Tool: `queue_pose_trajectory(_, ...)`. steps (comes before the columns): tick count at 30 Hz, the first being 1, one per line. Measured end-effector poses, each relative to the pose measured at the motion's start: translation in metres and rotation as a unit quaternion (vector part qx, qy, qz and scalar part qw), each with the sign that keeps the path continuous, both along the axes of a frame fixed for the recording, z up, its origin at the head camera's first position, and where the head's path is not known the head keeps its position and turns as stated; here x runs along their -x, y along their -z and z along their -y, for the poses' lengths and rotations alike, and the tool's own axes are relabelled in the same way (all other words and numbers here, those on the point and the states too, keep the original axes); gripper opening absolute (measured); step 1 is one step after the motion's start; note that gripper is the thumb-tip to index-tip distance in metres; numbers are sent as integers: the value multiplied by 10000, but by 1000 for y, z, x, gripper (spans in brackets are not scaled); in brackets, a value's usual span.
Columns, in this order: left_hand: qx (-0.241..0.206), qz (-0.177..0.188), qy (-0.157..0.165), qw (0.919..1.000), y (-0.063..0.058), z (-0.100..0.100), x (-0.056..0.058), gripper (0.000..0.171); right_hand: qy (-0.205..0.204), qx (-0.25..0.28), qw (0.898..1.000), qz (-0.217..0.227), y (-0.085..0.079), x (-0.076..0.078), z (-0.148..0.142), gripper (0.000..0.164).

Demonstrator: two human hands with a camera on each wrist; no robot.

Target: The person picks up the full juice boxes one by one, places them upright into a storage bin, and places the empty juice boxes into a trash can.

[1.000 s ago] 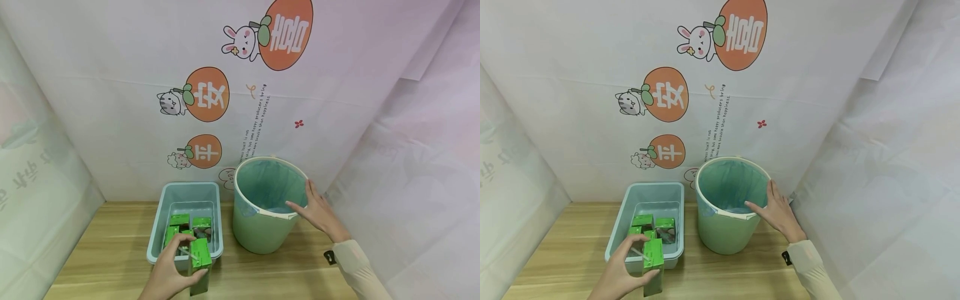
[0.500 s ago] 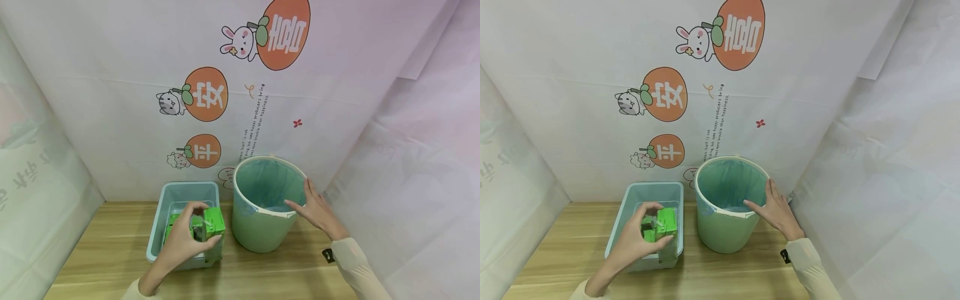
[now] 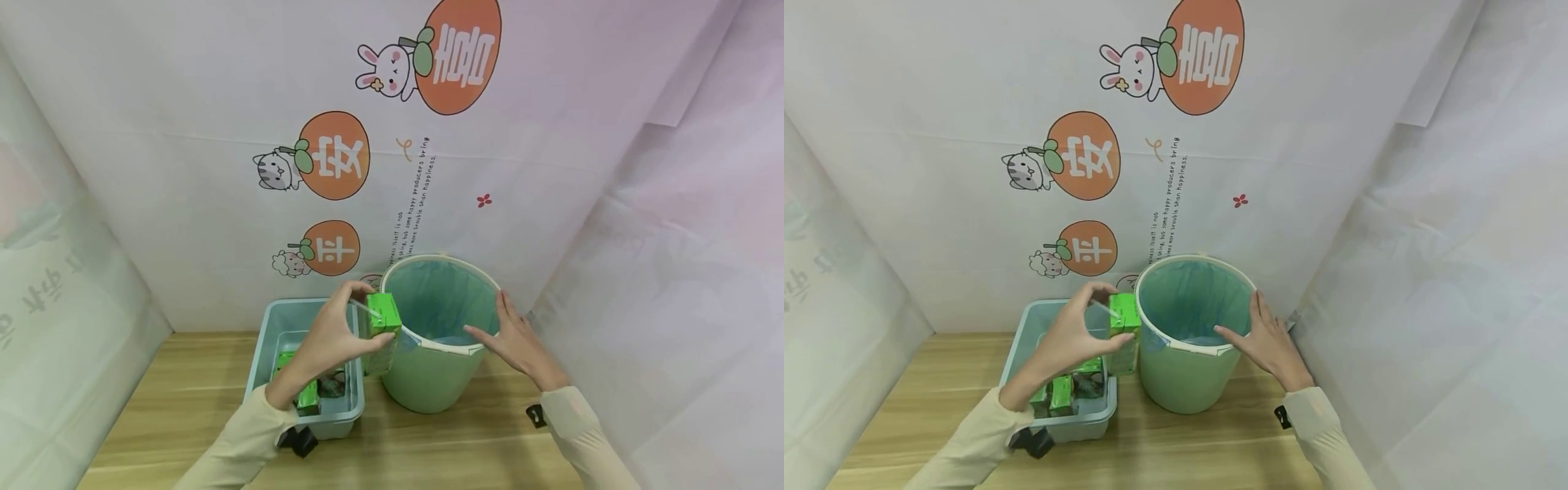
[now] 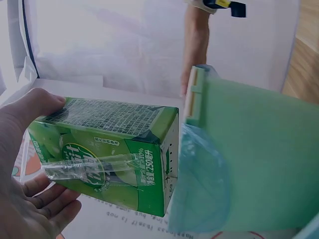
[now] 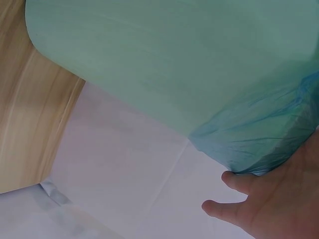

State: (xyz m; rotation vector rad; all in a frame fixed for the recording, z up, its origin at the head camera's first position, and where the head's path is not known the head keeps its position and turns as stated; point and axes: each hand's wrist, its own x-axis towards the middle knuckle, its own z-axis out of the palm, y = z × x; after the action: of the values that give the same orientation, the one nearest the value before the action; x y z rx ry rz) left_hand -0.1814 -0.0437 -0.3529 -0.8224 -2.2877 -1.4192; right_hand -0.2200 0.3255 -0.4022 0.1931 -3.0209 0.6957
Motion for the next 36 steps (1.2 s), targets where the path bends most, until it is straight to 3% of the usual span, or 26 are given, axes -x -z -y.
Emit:
queue_pose_trajectory(6, -244, 327, 223, 9989, -16, -28, 28, 69, 11, -6, 10000, 14, 1, 0, 1, 119)
queue_pose_trajectory(11, -65, 235, 305, 9992, -16, -54, 53, 69, 40, -29, 10000, -24, 1, 1, 2, 119)
queue_pose_trajectory(16, 90, 567, 426, 9974, -16, -76, 71, 68, 94, -87, 9999, 3, 1, 1, 1, 119)
queue_pose_trajectory(26, 98, 798, 533, 9953, -19, -96, 85, 65, 132, -64, 9999, 16, 3, 3, 4, 120)
queue_pose_trajectory(36, 14, 647, 533, 9965, -16, -94, 87, 80, 67, -46, 10000, -54, 5, 2, 4, 120)
